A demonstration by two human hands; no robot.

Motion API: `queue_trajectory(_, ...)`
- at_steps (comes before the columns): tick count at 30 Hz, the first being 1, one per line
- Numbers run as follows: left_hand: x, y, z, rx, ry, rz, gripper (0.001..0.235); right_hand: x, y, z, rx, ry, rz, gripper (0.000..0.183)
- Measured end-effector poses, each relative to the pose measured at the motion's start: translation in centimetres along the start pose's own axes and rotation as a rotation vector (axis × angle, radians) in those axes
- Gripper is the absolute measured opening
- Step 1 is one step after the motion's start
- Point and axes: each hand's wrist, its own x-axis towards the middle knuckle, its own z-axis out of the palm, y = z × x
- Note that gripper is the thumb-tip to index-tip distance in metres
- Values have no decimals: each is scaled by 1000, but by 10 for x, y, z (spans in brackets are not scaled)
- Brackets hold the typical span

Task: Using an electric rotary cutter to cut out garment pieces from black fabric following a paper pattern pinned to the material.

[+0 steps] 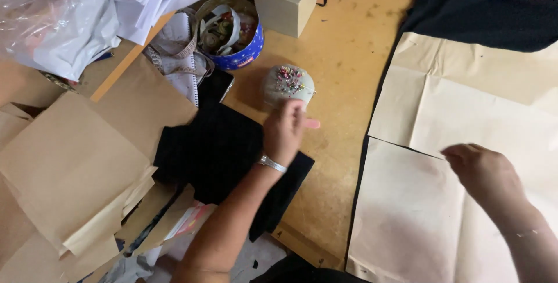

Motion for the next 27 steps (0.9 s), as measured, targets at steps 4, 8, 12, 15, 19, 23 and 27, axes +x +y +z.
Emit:
queue_trajectory(4, 18, -56, -28, 5, 168, -71, 9, 32, -91, -30, 106, 235, -234, 14)
queue_trajectory(8, 16, -81, -15, 61, 174, -23, 9, 63, -185, -58, -7, 318, -663, 34)
queue_trajectory(12, 14, -92, -6, 263, 217, 10, 17, 82, -264, -67, -74, 541, -574, 18)
queue_trajectory(15, 12, -98, -1, 307, 151, 40, 14, 113, -291, -48, -84, 463, -632, 42)
queue_trajectory(19, 8, -81, -15, 396, 50, -45, 15, 146, -320, 19, -116, 537, -689, 38)
queue_trajectory(23, 13, -88, -27, 167, -85, 78, 7, 150, -334, 12, -185, 411, -694, 19)
queue_trajectory(27, 9, -78, -39, 193, -111, 160, 23, 147, -325, 13, -227, 556, -560, 25)
